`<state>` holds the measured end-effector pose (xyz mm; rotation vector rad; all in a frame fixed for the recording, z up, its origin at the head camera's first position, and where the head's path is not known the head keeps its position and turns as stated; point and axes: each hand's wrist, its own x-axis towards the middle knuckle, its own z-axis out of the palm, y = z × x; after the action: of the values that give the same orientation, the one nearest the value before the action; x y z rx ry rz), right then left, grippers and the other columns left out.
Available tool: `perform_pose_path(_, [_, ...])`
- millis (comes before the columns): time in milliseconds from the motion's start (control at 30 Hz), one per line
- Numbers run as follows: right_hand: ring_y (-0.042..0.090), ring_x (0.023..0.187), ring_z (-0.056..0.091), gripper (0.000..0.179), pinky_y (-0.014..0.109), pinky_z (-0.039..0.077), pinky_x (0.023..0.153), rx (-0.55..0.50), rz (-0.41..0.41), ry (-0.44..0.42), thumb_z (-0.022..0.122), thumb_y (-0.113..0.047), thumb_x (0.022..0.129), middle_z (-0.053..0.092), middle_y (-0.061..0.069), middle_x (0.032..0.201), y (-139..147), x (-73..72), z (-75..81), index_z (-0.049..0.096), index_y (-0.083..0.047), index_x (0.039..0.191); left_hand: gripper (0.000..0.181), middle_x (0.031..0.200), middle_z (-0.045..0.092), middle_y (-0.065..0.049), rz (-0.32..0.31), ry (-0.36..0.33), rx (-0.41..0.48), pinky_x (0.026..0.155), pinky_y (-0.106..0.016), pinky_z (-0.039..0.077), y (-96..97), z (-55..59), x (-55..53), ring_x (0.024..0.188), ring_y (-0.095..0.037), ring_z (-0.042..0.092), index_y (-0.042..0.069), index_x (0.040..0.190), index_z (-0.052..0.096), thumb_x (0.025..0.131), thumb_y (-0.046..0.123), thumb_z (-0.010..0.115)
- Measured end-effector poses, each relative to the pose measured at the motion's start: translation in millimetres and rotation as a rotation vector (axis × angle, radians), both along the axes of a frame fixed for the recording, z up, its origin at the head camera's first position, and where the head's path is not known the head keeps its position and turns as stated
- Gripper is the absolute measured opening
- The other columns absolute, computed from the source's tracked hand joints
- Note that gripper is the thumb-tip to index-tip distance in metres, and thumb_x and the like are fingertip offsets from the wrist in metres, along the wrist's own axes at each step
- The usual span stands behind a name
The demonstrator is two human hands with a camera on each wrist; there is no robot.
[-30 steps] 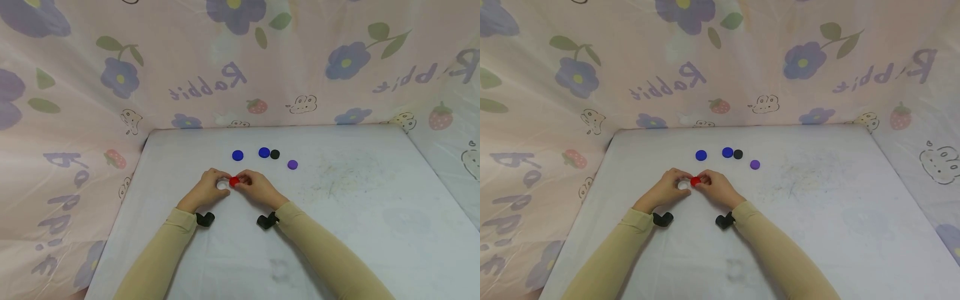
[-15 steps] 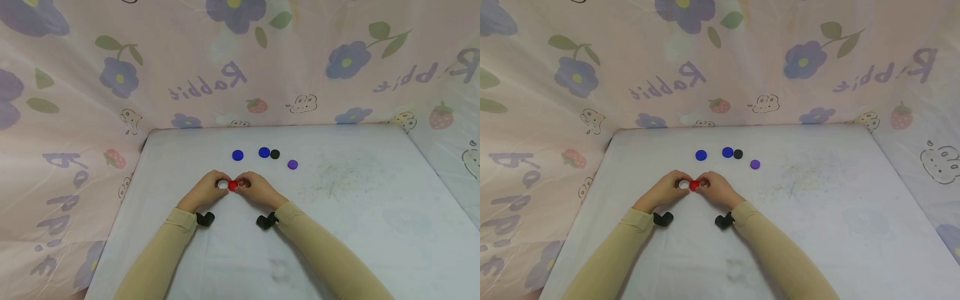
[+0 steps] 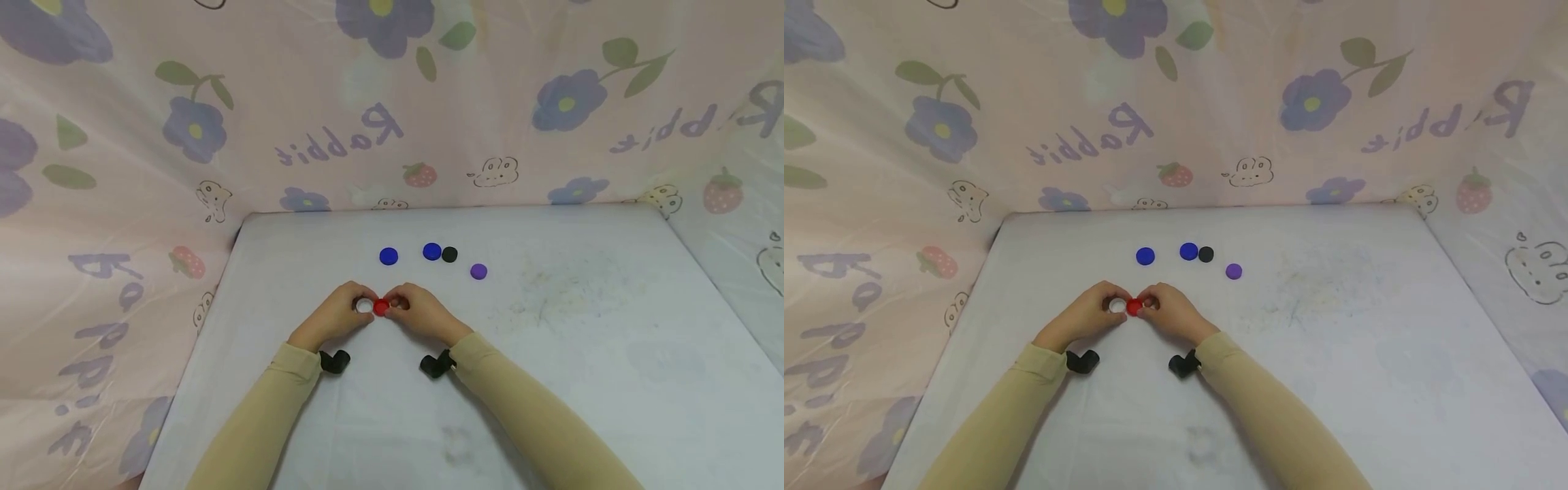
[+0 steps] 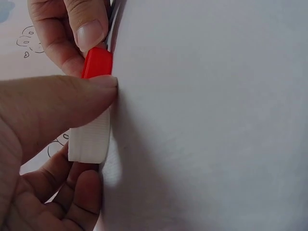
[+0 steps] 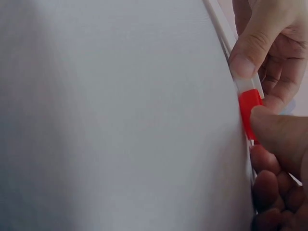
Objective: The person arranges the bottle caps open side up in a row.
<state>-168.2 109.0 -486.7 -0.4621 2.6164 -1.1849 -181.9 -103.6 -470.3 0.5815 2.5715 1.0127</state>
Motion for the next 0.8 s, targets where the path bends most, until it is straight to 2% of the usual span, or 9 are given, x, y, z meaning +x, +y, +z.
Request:
perform_pose_path(167, [0.014, 0.084, 0.054, 0.022, 0.031, 0.046, 0.075, -0.028, 0.018, -0.017, 0.068, -0.025, 0.092, 0.061, -0.006, 0.09, 5.6, -4.6, 6.4, 0.066, -0.017, 0.112, 0.036, 0.106, 0.059, -0.001, -0.021, -0.004, -0.006, 0.084, -0.036, 0.044, 0.7, 4.5, -4.7, 0.094, -0.019, 0.052, 0.011, 0.116, 0.067, 0.081, 0.014, 0.079])
perform_pose_path(300, [0.011, 0.085, 0.057, 0.026, 0.03, 0.047, 0.08, -0.051, -0.037, -0.022, 0.067, -0.029, 0.092, 0.063, -0.008, 0.091, 13.9, -13.9, 8.1, 0.065, -0.017, 0.115, 0.045, 0.115, 0.06, -0.001, -0.003, -0.054, 0.013, 0.092, -0.038, 0.044, -1.0, 8.9, -13.5, 0.104, -0.019, 0.053, 0.012, 0.121, 0.064, 0.082, 0.027, 0.079])
perform_pose_path(433, [0.013, 0.087, 0.058, 0.035, 0.031, 0.049, 0.079, -0.095, -0.137, -0.009, 0.068, -0.033, 0.091, 0.064, -0.005, 0.094, 19.8, -29.7, 8.1, 0.063, -0.013, 0.12, 0.047, 0.117, 0.061, -0.002, 0.071, -0.09, 0.093, 0.092, -0.042, 0.045, -1.1, 12.0, -31.2, 0.106, -0.022, 0.054, 0.013, 0.125, 0.062, 0.084, 0.03, 0.076])
perform_pose_path(567, [0.016, 0.093, 0.057, 0.045, 0.032, 0.049, 0.081, -0.128, -0.194, -0.019, 0.068, -0.035, 0.091, 0.063, -0.001, 0.103, 18.4, -47.5, 7.4, 0.058, -0.012, 0.127, 0.047, 0.116, 0.061, -0.005, 0.124, -0.101, 0.147, 0.092, -0.042, 0.045, 2.9, 9.7, -52.9, 0.106, -0.023, 0.054, 0.012, 0.128, 0.06, 0.085, 0.026, 0.076])
perform_pose_path(700, [0.018, 0.1, 0.055, 0.05, 0.034, 0.047, 0.086, -0.149, -0.234, -0.05, 0.069, -0.036, 0.09, 0.061, 0.002, 0.111, 15.3, -62.0, 3.9, 0.054, -0.012, 0.131, 0.052, 0.118, 0.059, -0.006, 0.114, -0.134, 0.167, 0.093, -0.04, 0.043, 6.9, 2.9, -71.8, 0.106, -0.023, 0.053, 0.012, 0.132, 0.057, 0.085, 0.025, 0.075])
perform_pose_path(800, [0.019, 0.103, 0.053, 0.053, 0.035, 0.045, 0.089, -0.154, -0.24, -0.079, 0.07, -0.035, 0.09, 0.06, 0.002, 0.115, 15.0, -68.5, -0.2, 0.052, -0.012, 0.134, 0.055, 0.118, 0.058, -0.001, 0.1, -0.173, 0.142, 0.092, -0.038, 0.043, 7.1, -1.5, -81.9, 0.106, -0.02, 0.052, 0.019, 0.134, 0.055, 0.085, 0.028, 0.076])
